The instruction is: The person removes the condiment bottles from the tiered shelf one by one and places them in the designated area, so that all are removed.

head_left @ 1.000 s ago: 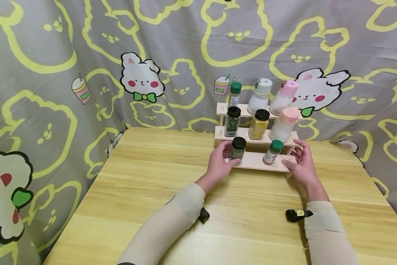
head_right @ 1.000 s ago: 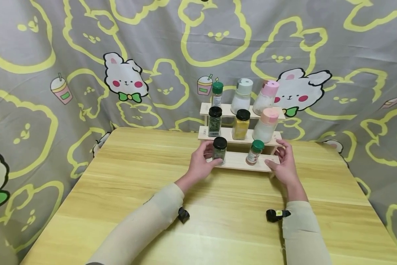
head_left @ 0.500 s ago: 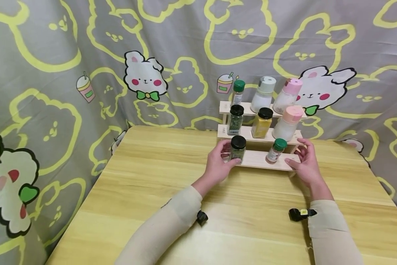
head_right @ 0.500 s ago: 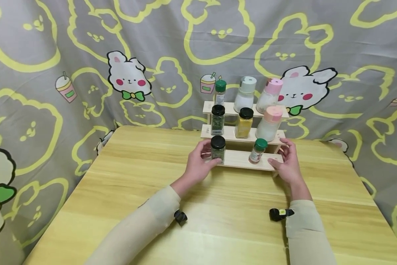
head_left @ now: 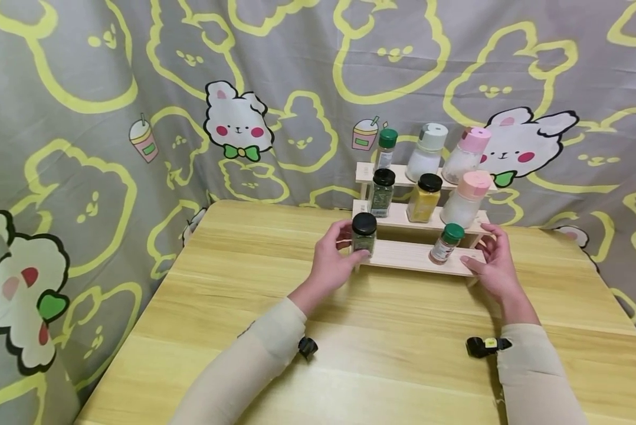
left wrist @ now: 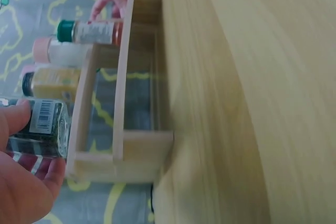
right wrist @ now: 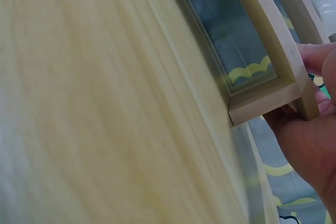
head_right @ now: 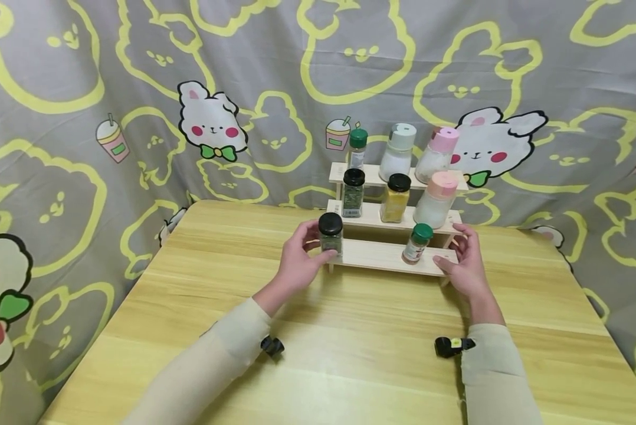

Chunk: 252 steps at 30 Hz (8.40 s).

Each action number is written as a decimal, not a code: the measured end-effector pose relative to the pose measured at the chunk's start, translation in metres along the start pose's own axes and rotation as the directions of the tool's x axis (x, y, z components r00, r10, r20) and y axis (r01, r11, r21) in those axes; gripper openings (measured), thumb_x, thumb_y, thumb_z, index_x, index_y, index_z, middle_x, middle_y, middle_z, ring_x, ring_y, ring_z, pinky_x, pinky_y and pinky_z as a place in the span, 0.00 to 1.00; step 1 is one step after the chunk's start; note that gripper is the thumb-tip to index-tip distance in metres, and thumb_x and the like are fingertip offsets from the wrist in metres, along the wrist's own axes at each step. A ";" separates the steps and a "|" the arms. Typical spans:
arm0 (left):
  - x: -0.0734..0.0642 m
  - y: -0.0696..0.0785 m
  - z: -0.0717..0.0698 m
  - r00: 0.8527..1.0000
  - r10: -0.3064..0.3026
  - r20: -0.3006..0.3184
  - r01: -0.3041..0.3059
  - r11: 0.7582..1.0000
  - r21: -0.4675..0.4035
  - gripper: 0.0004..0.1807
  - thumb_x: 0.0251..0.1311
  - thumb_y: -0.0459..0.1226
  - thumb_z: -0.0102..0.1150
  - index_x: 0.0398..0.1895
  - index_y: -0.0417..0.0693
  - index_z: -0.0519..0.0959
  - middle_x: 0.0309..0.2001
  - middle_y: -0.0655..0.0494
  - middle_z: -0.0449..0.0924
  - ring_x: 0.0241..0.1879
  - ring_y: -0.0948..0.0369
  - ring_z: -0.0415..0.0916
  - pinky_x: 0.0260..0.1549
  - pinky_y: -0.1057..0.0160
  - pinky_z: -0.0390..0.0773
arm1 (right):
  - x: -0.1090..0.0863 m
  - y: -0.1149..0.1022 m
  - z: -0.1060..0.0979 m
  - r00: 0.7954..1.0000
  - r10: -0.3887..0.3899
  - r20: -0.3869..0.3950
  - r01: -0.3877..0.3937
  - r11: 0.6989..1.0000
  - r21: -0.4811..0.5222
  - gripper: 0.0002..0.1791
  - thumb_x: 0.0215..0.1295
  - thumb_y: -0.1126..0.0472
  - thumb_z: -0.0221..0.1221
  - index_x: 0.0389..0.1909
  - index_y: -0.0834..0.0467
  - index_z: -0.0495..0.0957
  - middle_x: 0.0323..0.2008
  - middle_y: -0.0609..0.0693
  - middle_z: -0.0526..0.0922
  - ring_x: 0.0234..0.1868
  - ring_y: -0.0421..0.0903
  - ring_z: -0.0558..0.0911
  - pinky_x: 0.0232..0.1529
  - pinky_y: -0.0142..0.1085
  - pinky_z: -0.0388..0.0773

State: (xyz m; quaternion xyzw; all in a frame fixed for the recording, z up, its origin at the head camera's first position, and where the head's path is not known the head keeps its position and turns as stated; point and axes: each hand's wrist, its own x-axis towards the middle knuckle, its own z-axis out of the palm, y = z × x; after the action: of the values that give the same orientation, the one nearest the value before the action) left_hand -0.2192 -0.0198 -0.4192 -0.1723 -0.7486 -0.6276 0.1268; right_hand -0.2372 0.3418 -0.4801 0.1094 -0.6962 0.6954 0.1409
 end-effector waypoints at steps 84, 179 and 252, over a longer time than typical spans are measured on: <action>0.091 -0.119 -0.051 0.949 -0.316 0.003 0.316 0.949 0.015 0.35 0.50 0.21 0.71 0.61 0.47 0.70 0.55 0.49 0.74 0.54 0.51 0.75 0.54 0.60 0.76 | -0.002 -0.001 -0.001 1.000 -0.001 0.024 0.001 1.000 0.017 0.49 0.55 0.91 0.53 0.72 0.53 0.53 0.59 0.51 0.70 0.60 0.50 0.68 0.54 0.27 0.71; 0.015 0.000 0.116 0.970 0.080 -0.229 -0.078 0.997 0.017 0.40 0.43 0.31 0.79 0.60 0.39 0.66 0.54 0.41 0.70 0.54 0.47 0.71 0.55 0.61 0.75 | 0.002 -0.002 -0.002 1.000 0.020 0.000 -0.020 1.000 0.006 0.48 0.54 0.90 0.54 0.72 0.51 0.56 0.60 0.53 0.69 0.61 0.52 0.67 0.56 0.29 0.70; 0.028 -0.002 0.137 0.981 0.139 0.139 -0.139 0.990 -0.006 0.31 0.47 0.25 0.74 0.57 0.43 0.73 0.46 0.53 0.77 0.40 0.70 0.75 0.39 0.75 0.78 | 0.001 0.000 0.002 1.000 0.031 -0.002 -0.031 0.999 0.026 0.49 0.54 0.91 0.52 0.72 0.51 0.55 0.60 0.52 0.69 0.60 0.51 0.68 0.52 0.28 0.75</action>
State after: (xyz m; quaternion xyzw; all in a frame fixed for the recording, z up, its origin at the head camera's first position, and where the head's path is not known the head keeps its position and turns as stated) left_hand -0.2417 0.1177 -0.4347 -0.2672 -0.7430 -0.6022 0.1181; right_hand -0.2378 0.3398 -0.4801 0.0995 -0.6884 0.7067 0.1295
